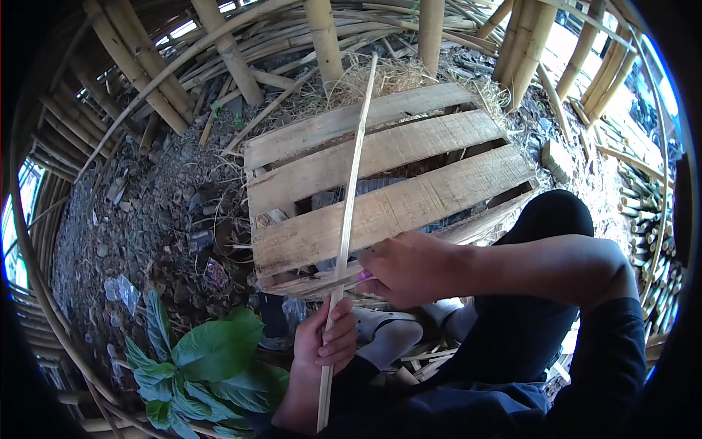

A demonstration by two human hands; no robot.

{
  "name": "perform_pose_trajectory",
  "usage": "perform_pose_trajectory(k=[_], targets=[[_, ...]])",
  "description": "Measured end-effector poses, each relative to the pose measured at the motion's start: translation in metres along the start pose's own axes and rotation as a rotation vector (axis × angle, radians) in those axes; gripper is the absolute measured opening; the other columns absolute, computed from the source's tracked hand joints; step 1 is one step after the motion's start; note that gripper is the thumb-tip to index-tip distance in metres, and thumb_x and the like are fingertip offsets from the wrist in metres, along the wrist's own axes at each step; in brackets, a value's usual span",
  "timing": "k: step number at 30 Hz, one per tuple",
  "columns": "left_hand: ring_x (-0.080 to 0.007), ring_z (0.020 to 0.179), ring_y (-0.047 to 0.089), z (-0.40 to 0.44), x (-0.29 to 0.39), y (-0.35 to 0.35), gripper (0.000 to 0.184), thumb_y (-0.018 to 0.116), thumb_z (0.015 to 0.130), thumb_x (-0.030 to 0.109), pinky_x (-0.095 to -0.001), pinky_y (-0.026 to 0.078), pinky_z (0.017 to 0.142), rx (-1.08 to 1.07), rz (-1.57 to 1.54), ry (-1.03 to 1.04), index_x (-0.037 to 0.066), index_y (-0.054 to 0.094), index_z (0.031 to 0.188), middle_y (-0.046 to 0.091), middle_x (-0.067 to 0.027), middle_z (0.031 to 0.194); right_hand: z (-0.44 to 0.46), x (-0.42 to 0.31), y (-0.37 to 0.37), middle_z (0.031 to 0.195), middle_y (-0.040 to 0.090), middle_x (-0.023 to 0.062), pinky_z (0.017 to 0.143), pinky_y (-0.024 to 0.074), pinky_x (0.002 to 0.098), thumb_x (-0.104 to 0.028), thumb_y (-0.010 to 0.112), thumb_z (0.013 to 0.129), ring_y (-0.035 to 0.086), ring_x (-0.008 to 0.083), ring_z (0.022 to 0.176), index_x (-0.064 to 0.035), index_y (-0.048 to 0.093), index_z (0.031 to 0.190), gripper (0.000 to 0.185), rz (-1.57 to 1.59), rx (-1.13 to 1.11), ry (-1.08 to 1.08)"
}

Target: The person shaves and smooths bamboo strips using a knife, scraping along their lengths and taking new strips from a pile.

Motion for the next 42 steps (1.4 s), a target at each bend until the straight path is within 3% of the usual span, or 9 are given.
perform_pose_trajectory(k=[1,5,11,22,24,28,30,40,42], targets=[[-0.0086,0.038,0.038,-0.001,0.001,-0.002,0.027,0.034,0.103,0.030,-0.0187,0.034,0.028,0.045,0.032,0.018,0.008,0.040,0.089,0.041,-0.0022,0.060,-0.001,-0.004,0.000,0.058,0.060,0.0164,0.056,0.0518,0.0441,-0.026,0.055,0.092,0.063,0.0350,0.053,0.0025,0.058,0.078,0.032,-0.073,-0.019,0.042],[-0.0090,0.035,0.037,-0.004,-0.001,0.002,0.028,0.032,0.103,0.030,-0.0196,0.032,0.026,0.024,0.015,0.026,0.008,0.041,0.088,0.040,-0.0017,0.056,-0.001,-0.006,0.016,0.054,0.058,0.0152,0.053,0.0513,0.0420,-0.029,0.056,0.092,0.062,0.0330,0.050,0.0019,0.059,0.073,0.036,-0.048,0.007,0.047],[-0.0103,0.035,0.041,-0.010,-0.001,0.000,0.032,0.027,0.103,0.030,-0.0201,0.035,0.026,0.105,0.042,0.055,0.007,0.043,0.087,0.043,-0.0040,0.055,0.006,-0.016,0.016,0.054,0.058,0.0145,0.052,0.0515,0.0401,-0.030,0.055,0.092,0.063,0.0295,0.050,0.0014,0.061,0.072,0.038,-0.104,-0.065,-0.084],[-0.0084,0.032,0.035,-0.013,-0.002,-0.005,0.032,0.029,0.104,0.034,-0.0198,0.028,0.024,0.229,0.203,0.060,0.010,0.043,0.087,0.038,0.0000,0.052,0.025,0.019,0.012,0.071,0.065,0.0150,0.064,0.0549,0.0418,-0.038,0.033,0.100,0.068,0.0293,0.068,-0.0020,0.065,0.080,0.052,-0.249,-0.210,0.261],[-0.0084,0.032,0.035,-0.015,-0.004,-0.005,0.032,0.029,0.104,0.034,-0.0197,0.029,0.024,0.230,0.203,0.064,0.010,0.043,0.087,0.038,-0.0001,0.052,0.023,0.004,0.015,0.061,0.063,0.0116,0.057,0.0548,0.0390,-0.037,0.037,0.100,0.065,0.0258,0.055,-0.0029,0.065,0.079,0.049,-0.311,-0.181,0.125],[-0.0083,0.033,0.036,-0.015,0.001,-0.002,0.033,0.028,0.104,0.034,-0.0194,0.030,0.025,0.231,0.130,0.084,0.010,0.043,0.088,0.039,-0.0003,0.054,0.027,0.005,0.021,0.062,0.062,0.0120,0.058,0.0546,0.0384,-0.039,0.039,0.099,0.065,0.0271,0.058,-0.0040,0.064,0.077,0.048,-0.329,-0.217,0.073],[-0.0084,0.034,0.036,-0.014,-0.001,-0.002,0.033,0.027,0.104,0.034,-0.0192,0.030,0.025,0.204,0.147,0.074,0.010,0.043,0.089,0.039,-0.0005,0.055,0.024,-0.005,0.019,0.063,0.062,0.0117,0.059,0.0544,0.0392,-0.039,0.039,0.099,0.065,0.0278,0.058,-0.0041,0.064,0.077,0.048,-0.334,-0.039,0.027],[-0.0074,0.031,0.032,-0.021,0.001,-0.003,0.032,0.029,0.104,0.034,-0.0188,0.027,0.024,0.302,0.254,0.105,0.010,0.043,0.087,0.036,0.0010,0.052,0.034,-0.008,0.020,0.071,0.065,0.0105,0.064,0.0548,0.0414,-0.039,0.033,0.100,0.068,0.0278,0.072,-0.0044,0.064,0.080,0.051,-0.367,-0.243,-0.050],[-0.0071,0.031,0.031,-0.025,0.002,-0.002,0.032,0.030,0.104,0.034,-0.0184,0.026,0.024,0.314,0.220,0.111,0.010,0.043,0.087,0.035,0.0015,0.051,0.048,0.033,0.002,0.071,0.066,0.0114,0.068,0.0550,0.0425,-0.041,0.035,0.099,0.068,0.0285,0.073,-0.0036,0.064,0.078,0.052,-0.392,-0.227,0.177]])
Point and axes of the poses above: each hand's wrist, its own z-axis towards the middle knuckle, its own y-axis out of the palm, x = y × z, the point moved 10 cm from there along z, towards the middle knuckle
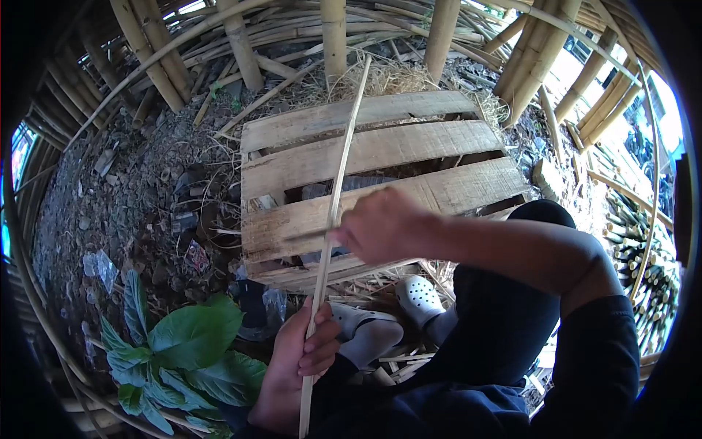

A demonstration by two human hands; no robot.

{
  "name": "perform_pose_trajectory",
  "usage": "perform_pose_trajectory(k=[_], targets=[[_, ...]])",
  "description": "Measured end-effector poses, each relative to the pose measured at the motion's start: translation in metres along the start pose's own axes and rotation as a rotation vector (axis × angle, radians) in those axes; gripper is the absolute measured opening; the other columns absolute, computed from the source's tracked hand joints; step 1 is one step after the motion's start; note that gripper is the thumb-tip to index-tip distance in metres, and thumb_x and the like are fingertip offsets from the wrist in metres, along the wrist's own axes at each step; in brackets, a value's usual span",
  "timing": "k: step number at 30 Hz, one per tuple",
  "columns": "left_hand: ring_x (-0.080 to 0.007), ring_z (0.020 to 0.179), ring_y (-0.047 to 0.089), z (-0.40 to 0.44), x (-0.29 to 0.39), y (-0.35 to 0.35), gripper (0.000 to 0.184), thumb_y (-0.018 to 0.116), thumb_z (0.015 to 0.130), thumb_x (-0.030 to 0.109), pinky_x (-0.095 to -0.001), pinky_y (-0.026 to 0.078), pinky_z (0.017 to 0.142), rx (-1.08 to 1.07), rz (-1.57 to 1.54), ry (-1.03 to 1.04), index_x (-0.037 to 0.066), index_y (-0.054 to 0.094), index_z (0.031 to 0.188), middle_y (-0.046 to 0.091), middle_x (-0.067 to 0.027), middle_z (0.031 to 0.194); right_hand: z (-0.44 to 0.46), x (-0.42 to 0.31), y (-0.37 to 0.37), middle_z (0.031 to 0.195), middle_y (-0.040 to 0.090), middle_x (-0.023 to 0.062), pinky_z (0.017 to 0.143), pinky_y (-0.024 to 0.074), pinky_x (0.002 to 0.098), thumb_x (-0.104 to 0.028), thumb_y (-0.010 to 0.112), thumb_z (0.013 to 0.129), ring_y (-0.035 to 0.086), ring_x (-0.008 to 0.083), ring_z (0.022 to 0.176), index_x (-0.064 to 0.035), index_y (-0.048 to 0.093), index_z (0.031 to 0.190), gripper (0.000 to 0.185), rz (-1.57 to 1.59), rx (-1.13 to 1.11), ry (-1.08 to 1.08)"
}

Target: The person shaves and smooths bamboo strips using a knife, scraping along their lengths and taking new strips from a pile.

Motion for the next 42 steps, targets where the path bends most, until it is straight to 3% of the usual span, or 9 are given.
perform_pose_trajectory(k=[6,10,14,19,24,27,32,39,42], targets=[[-0.0065,0.031,0.031,0.001,-0.001,-0.001,0.033,0.030,0.104,0.035,-0.0181,0.026,0.024,0.022,0.072,-0.008,0.010,0.042,0.086,0.036,0.0011,0.052,-0.009,-0.028,0.007,0.066,0.063,0.0142,0.062,0.0535,0.0428,-0.042,0.030,0.100,0.066,0.0303,0.063,-0.0061,0.065,0.076,0.056,-0.027,0.068,-0.174],[-0.0066,0.031,0.031,-0.001,0.001,-0.004,0.033,0.030,0.104,0.036,-0.0185,0.025,0.023,0.036,0.060,-0.004,0.010,0.042,0.085,0.036,0.0008,0.052,0.011,0.038,0.000,0.069,0.063,0.0147,0.064,0.0527,0.0451,-0.042,0.031,0.100,0.065,0.0324,0.066,-0.0050,0.065,0.080,0.054,-0.027,-0.030,0.135],[-0.0055,0.032,0.027,-0.001,0.001,0.001,0.034,0.030,0.104,0.037,-0.0190,0.022,0.024,0.029,0.127,-0.011,0.011,0.041,0.084,0.034,0.0022,0.052,-0.008,-0.017,0.005,0.076,0.066,0.0152,0.076,0.0534,0.0464,-0.042,0.029,0.100,0.068,0.0301,0.076,-0.0054,0.065,0.082,0.055,-0.049,-0.069,-0.136],[-0.0045,0.033,0.024,-0.004,0.001,-0.003,0.035,0.029,0.104,0.039,-0.0194,0.018,0.025,0.083,0.187,-0.006,0.012,0.040,0.084,0.031,0.0036,0.052,0.015,0.070,-0.012,0.070,0.064,0.0149,0.075,0.0534,0.0467,-0.044,0.028,0.100,0.067,0.0307,0.076,-0.0040,0.065,0.079,0.058,-0.042,0.044,0.193],[-0.0045,0.033,0.025,-0.002,-0.002,0.001,0.035,0.029,0.104,0.038,-0.0190,0.019,0.024,0.015,0.123,-0.033,0.012,0.040,0.084,0.032,0.0033,0.052,0.006,0.012,0.000,0.074,0.064,0.0133,0.074,0.0523,0.0478,-0.045,0.027,0.101,0.067,0.0304,0.077,-0.0058,0.066,0.081,0.059,-0.077,0.025,-0.160],[-0.0047,0.032,0.025,-0.003,-0.001,-0.001,0.035,0.029,0.104,0.038,-0.0189,0.019,0.024,0.068,0.148,-0.018,0.012,0.041,0.084,0.032,0.0031,0.052,0.027,0.099,-0.008,0.069,0.062,0.0151,0.068,0.0525,0.0488,-0.042,0.031,0.100,0.066,0.0313,0.070,-0.0032,0.063,0.078,0.055,-0.061,0.077,0.206],[-0.0057,0.033,0.029,-0.001,-0.002,-0.001,0.035,0.029,0.104,0.037,-0.0189,0.023,0.024,-0.015,0.050,-0.053,0.011,0.042,0.085,0.034,0.0018,0.053,0.013,0.024,0.002,0.076,0.063,0.0143,0.074,0.0537,0.0486,-0.046,0.025,0.100,0.066,0.0293,0.073,-0.0037,0.063,0.081,0.060,-0.073,-0.045,-0.048],[-0.0057,0.032,0.027,0.004,-0.006,0.001,0.035,0.027,0.104,0.037,-0.0186,0.023,0.024,-0.063,-0.005,-0.115,0.011,0.042,0.085,0.034,0.0026,0.053,0.015,0.150,-0.041,0.072,0.063,0.0203,0.076,0.0495,0.0498,-0.046,0.033,0.100,0.064,0.0364,0.074,0.0010,0.061,0.073,0.061,-0.030,0.153,0.296],[-0.0059,0.033,0.029,0.003,-0.005,0.003,0.035,0.027,0.104,0.036,-0.0187,0.024,0.024,-0.090,-0.004,-0.110,0.011,0.042,0.086,0.034,0.0020,0.053,-0.004,0.202,-0.070,0.069,0.060,0.0237,0.079,0.0475,0.0495,-0.047,0.032,0.100,0.063,0.0394,0.073,0.0035,0.058,0.071,0.064,0.272,0.377,0.491]])
Point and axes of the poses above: each hand's wrist, its own z-axis towards the middle knuckle, its own y-axis out of the palm, x = y × z, the point moved 10 cm from there along z, towards the middle knuckle
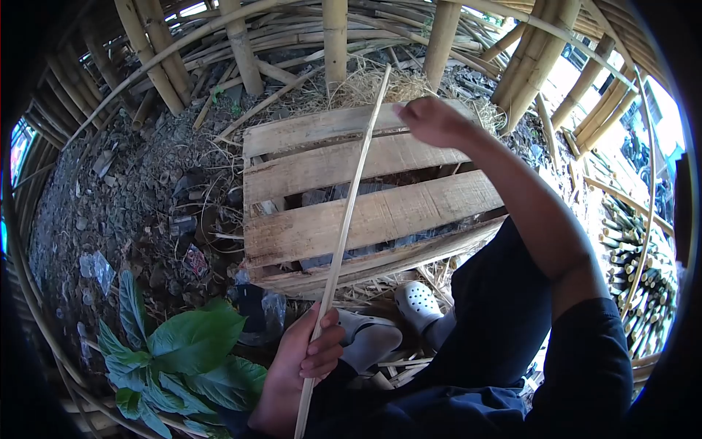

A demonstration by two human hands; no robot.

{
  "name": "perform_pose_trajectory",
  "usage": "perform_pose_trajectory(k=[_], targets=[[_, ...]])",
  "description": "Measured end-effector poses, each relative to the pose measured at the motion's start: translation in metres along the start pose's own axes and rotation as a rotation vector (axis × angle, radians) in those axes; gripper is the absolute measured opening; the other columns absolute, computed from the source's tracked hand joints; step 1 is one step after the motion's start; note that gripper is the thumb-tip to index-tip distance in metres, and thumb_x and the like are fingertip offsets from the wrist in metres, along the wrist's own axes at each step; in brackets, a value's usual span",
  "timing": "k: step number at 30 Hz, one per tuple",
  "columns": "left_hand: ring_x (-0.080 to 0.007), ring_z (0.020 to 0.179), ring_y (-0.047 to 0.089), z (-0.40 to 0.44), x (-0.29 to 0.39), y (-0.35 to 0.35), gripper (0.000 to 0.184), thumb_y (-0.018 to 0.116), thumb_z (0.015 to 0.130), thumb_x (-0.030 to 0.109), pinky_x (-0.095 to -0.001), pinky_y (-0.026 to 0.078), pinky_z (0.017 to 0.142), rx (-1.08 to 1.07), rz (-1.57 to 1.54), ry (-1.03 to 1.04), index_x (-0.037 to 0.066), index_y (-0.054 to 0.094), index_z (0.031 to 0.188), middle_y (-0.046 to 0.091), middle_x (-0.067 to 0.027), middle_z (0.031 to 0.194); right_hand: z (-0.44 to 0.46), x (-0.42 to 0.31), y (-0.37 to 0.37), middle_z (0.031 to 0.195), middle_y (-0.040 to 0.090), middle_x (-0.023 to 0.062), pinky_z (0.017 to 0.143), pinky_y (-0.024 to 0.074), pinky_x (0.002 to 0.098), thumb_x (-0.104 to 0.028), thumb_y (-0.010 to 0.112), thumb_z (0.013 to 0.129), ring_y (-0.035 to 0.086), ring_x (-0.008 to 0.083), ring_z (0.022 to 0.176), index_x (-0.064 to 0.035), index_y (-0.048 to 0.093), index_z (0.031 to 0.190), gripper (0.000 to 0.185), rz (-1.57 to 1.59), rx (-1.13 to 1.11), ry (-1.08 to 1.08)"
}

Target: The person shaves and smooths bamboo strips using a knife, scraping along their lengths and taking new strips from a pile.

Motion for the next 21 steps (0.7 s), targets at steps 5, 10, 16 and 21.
perform_pose_trajectory(k=[5,10,16,21], targets=[[-0.0074,0.034,0.035,0.000,0.005,-0.001,0.035,0.027,0.104,0.035,-0.0195,0.030,0.025,-0.046,-0.076,0.007,0.010,0.043,0.086,0.038,0.0001,0.054,0.028,0.094,-0.004,0.069,0.062,0.0185,0.066,0.0482,0.0423,-0.026,0.048,0.098,0.063,0.0328,0.066,0.0032,0.061,0.085,0.035,0.018,0.220,0.047],[-0.0089,0.035,0.040,-0.002,0.009,0.004,0.035,0.026,0.104,0.034,-0.0205,0.034,0.026,-0.114,-0.151,0.007,0.009,0.044,0.087,0.041,-0.0019,0.055,0.023,0.085,0.024,0.080,0.066,0.0210,0.069,0.0489,0.0444,-0.016,0.063,0.086,0.065,0.0344,0.075,-0.0027,0.066,0.094,0.016,0.049,0.229,-0.134],[-0.0092,0.036,0.041,-0.003,0.019,0.004,0.036,0.026,0.104,0.035,-0.0206,0.035,0.027,-0.101,-0.166,0.055,0.009,0.044,0.087,0.042,-0.0019,0.055,0.020,0.053,0.041,0.090,0.065,0.0202,0.077,0.0503,0.0435,-0.001,0.055,0.081,0.063,0.0372,0.084,-0.0028,0.065,0.106,0.027,0.000,0.227,-0.296],[-0.0078,0.035,0.033,-0.001,0.021,0.001,0.035,0.028,0.104,0.038,-0.0195,0.028,0.025,-0.090,-0.121,0.043,0.011,0.043,0.087,0.037,0.0005,0.054,0.029,0.041,0.049,0.107,0.058,0.0193,0.083,0.0504,0.0384,0.007,0.050,0.078,0.060,0.0359,0.095,-0.0010,0.064,0.112,0.037,-0.093,0.163,-0.366]])
Point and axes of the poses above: each hand's wrist, its own z-axis towards the middle knuckle, its own y-axis out of the palm, x = y × z, the point moved 10 cm from there along z, towards the middle knuckle
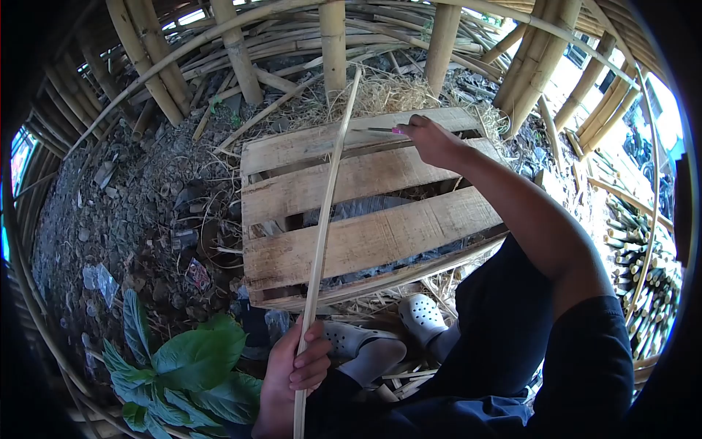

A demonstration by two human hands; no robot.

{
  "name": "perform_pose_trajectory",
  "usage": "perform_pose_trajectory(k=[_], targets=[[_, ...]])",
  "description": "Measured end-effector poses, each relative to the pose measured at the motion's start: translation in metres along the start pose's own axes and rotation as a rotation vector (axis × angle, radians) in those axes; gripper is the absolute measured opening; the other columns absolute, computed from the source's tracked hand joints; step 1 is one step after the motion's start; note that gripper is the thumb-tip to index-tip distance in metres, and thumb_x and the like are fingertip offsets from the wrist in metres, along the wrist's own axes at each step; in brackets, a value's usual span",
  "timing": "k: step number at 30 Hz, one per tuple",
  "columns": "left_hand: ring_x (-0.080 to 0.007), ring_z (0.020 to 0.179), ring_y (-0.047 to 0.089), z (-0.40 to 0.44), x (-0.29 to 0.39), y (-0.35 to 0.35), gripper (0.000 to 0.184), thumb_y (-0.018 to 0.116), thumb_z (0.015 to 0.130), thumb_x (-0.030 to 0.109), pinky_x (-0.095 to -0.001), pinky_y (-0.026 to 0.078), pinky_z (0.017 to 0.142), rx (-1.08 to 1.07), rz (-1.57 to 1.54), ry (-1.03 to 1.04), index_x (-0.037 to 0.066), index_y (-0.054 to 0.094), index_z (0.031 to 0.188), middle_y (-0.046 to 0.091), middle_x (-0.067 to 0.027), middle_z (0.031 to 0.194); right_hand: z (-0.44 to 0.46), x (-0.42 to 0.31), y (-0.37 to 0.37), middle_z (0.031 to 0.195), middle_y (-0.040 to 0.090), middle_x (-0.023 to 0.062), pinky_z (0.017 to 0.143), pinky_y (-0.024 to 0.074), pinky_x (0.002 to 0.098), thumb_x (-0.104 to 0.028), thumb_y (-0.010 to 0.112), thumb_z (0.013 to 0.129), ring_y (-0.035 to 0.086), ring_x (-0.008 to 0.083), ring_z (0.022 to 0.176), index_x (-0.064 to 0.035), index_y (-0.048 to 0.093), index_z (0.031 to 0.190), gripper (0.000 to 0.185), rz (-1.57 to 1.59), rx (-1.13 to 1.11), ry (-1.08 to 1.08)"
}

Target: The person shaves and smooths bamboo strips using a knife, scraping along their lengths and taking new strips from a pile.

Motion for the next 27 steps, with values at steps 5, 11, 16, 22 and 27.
perform_pose_trajectory(k=[5,11,16,22,27], targets=[[-0.0079,0.035,0.033,0.000,0.001,-0.003,0.035,0.028,0.104,0.038,-0.0195,0.028,0.025,0.007,-0.007,-0.003,0.011,0.043,0.088,0.038,0.0004,0.055,0.004,0.062,-0.009,0.105,0.054,0.0206,0.082,0.0522,0.0405,0.005,0.052,0.082,0.059,0.0346,0.095,-0.0021,0.058,0.120,0.040,-0.813,-0.235,0.610],[-0.0080,0.035,0.033,-0.002,0.004,0.000,0.034,0.028,0.104,0.037,-0.0197,0.028,0.026,-0.026,-0.027,-0.007,0.011,0.042,0.088,0.038,0.0002,0.055,0.016,0.026,-0.049,0.106,0.051,0.0234,0.081,0.0523,0.0429,0.004,0.052,0.083,0.058,0.0346,0.099,-0.0063,0.051,0.130,0.048,-0.315,0.078,0.397],[-0.0082,0.035,0.035,-0.008,0.008,0.009,0.034,0.027,0.104,0.037,-0.0198,0.029,0.026,-0.048,-0.058,0.045,0.011,0.041,0.087,0.039,-0.0001,0.055,0.022,-0.043,0.009,0.111,0.045,0.0223,0.086,0.0497,0.0432,0.005,0.049,0.083,0.057,0.0364,0.098,-0.0101,0.042,0.140,0.059,-0.063,-0.119,0.059],[-0.0083,0.035,0.035,-0.019,0.017,0.014,0.034,0.027,0.103,0.038,-0.0201,0.028,0.025,-0.050,-0.049,0.102,0.011,0.041,0.087,0.039,-0.0003,0.055,0.025,-0.010,0.013,0.113,0.045,0.0244,0.087,0.0490,0.0430,0.010,0.053,0.076,0.056,0.0399,0.099,-0.0067,0.037,0.140,0.068,-0.227,-0.052,0.187],[-0.0079,0.034,0.033,-0.018,0.017,0.017,0.034,0.028,0.103,0.038,-0.0200,0.028,0.025,-0.060,-0.014,0.091,0.012,0.040,0.086,0.038,-0.0001,0.054,0.026,-0.011,-0.020,0.108,0.047,0.0258,0.079,0.0484,0.0456,0.015,0.049,0.075,0.056,0.0430,0.096,-0.0010,0.042,0.132,0.060,0.145,0.262,0.232]])
Point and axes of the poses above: each hand's wrist, its own z-axis towards the middle knuckle, its own y-axis out of the palm, x = y × z, the point moved 10 cm from there along z, towards the middle knuckle
